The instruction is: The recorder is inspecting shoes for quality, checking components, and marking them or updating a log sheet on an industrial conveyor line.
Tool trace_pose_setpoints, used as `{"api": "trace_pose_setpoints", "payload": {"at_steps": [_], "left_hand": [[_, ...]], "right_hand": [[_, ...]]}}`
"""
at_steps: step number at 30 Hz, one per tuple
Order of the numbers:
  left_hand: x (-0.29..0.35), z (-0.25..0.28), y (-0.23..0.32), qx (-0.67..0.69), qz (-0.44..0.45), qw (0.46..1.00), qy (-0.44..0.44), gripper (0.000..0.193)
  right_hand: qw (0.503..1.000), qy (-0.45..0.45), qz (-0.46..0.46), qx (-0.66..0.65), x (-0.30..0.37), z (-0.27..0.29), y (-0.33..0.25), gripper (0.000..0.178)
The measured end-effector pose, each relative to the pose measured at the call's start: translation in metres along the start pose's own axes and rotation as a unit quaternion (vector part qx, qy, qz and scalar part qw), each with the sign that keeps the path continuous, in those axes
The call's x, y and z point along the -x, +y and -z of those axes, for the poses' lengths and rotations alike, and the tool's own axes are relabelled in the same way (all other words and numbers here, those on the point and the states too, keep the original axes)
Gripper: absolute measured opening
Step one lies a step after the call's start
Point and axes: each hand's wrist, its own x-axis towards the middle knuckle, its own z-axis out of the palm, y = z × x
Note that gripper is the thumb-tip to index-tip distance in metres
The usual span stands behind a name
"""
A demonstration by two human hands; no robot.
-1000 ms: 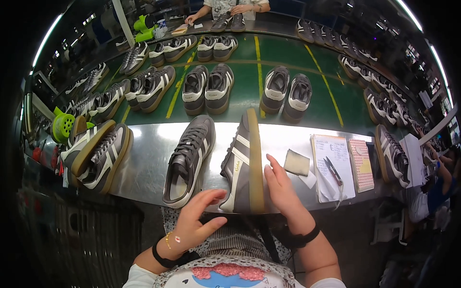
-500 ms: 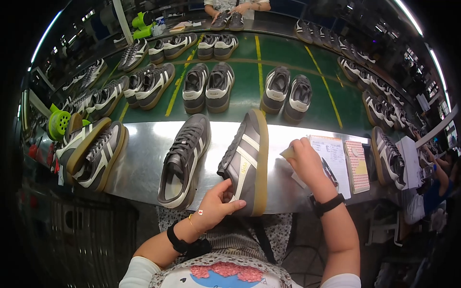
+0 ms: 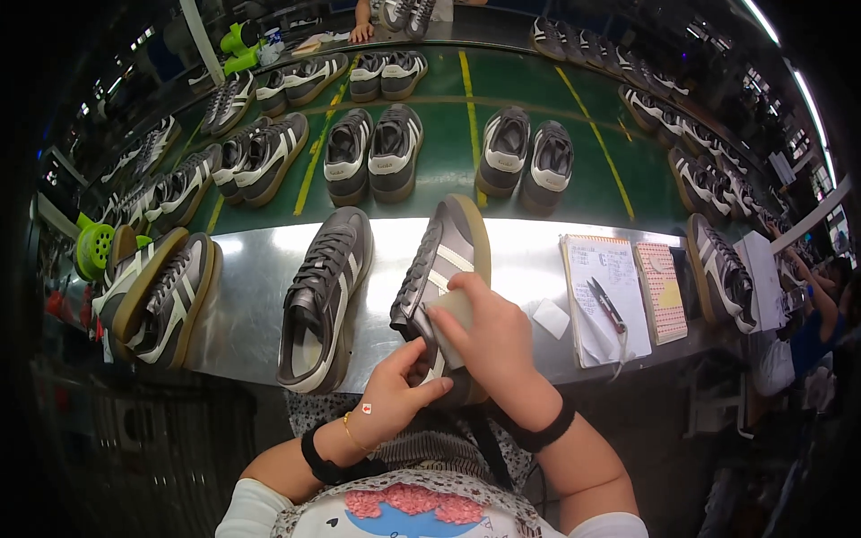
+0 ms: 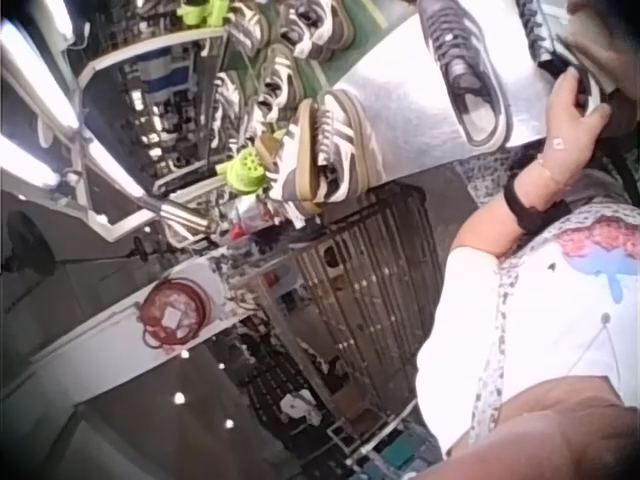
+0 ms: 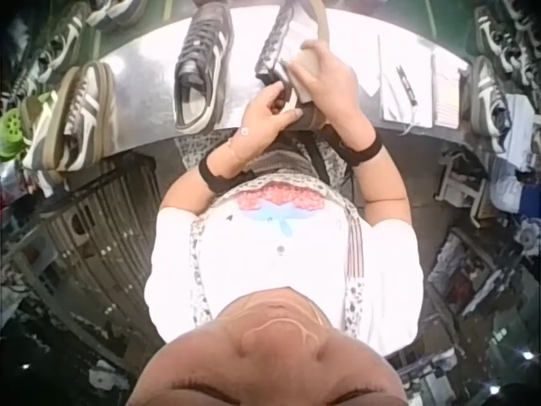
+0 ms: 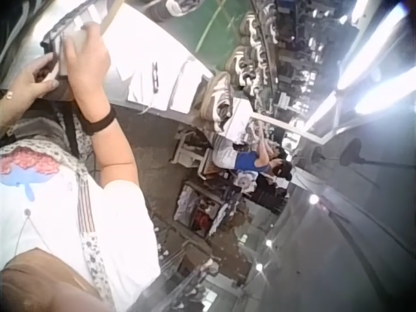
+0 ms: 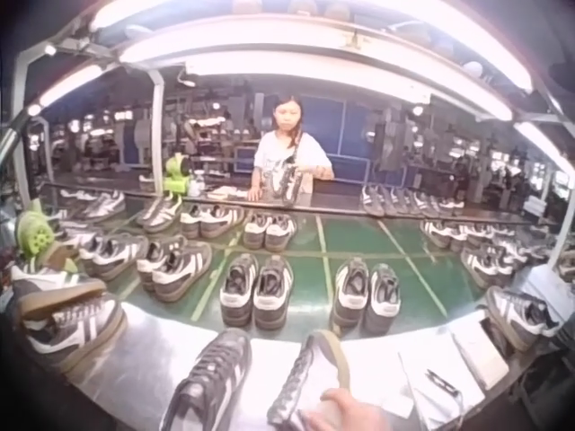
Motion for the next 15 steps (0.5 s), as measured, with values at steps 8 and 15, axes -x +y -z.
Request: {"api": "trace_pose_setpoints", "payload": {"at_steps": [8,15], "left_hand": [[0.001,0.006,0.002,0.000,0.065,0.998,0.019,0.036],[0.006,0.004,0.003,-0.098,-0.014,0.994,0.046,0.035]], "right_hand": [[0.999,-0.046,-0.002,0.029,0.035,0.013,-0.014,0.032],[0.996,0.022,0.012,0.082,-0.010,-0.002,-0.019,0.031]]}}
